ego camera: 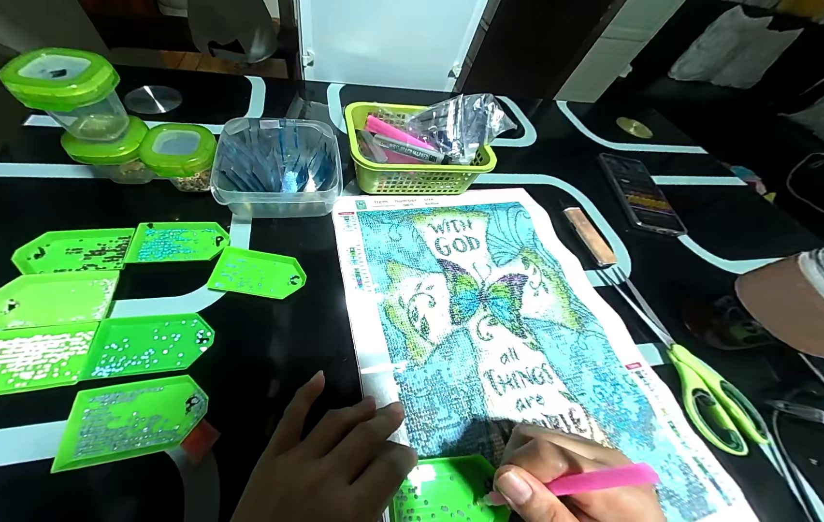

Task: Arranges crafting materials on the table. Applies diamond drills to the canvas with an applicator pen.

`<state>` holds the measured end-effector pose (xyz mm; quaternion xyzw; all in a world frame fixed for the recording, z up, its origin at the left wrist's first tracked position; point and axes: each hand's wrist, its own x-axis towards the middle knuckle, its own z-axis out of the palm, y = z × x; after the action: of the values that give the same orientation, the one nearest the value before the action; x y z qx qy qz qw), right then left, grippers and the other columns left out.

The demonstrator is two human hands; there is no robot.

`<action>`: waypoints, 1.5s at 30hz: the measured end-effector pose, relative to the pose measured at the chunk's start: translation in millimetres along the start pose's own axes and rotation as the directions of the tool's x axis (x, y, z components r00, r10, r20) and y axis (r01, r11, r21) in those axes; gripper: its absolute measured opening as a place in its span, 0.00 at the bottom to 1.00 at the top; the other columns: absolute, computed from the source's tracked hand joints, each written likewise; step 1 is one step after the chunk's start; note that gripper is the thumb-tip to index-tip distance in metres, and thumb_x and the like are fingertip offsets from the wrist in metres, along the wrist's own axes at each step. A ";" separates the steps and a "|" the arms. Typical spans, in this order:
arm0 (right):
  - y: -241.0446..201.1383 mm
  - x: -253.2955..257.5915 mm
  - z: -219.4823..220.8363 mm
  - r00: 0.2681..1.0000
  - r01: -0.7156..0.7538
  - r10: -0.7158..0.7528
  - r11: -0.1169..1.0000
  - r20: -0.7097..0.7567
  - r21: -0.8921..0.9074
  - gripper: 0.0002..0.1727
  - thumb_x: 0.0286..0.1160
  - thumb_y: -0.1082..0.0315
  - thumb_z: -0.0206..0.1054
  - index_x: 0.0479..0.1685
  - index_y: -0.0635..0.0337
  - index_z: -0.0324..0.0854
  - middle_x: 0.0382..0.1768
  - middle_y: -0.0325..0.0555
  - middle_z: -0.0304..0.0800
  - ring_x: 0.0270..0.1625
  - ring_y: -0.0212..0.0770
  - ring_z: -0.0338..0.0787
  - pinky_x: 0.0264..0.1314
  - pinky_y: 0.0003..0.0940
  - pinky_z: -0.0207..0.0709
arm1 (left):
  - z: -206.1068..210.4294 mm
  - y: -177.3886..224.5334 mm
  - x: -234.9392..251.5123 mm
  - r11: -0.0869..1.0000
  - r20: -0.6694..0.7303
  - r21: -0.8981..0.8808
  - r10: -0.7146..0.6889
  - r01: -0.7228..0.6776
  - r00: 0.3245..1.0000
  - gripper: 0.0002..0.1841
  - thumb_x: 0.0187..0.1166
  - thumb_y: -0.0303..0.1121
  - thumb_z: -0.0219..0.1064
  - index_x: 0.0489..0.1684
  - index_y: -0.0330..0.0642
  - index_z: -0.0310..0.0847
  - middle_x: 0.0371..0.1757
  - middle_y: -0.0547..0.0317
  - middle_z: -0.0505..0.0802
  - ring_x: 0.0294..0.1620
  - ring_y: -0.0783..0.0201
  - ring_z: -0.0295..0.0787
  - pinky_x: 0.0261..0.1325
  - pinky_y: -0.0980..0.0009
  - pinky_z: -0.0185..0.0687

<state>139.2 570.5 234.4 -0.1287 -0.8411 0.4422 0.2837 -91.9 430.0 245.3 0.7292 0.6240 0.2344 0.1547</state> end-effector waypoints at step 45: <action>4.7 24.9 -4.5 0.994 -0.094 0.099 0.992 -0.056 0.085 0.15 0.93 0.61 0.57 0.41 0.59 0.83 0.31 0.37 0.89 0.33 0.20 0.88 0.35 0.16 0.82 | -0.2 0.6 0.1 1.000 -0.004 -0.011 -0.005 0.004 1.000 0.20 0.75 0.51 0.71 0.57 0.50 0.91 0.71 0.57 0.91 0.75 0.51 0.84 0.84 0.33 0.48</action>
<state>121.6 587.9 241.6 -0.1706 -0.8060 0.4856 0.2922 -91.5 430.0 245.8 0.7264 0.6246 0.2391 0.1581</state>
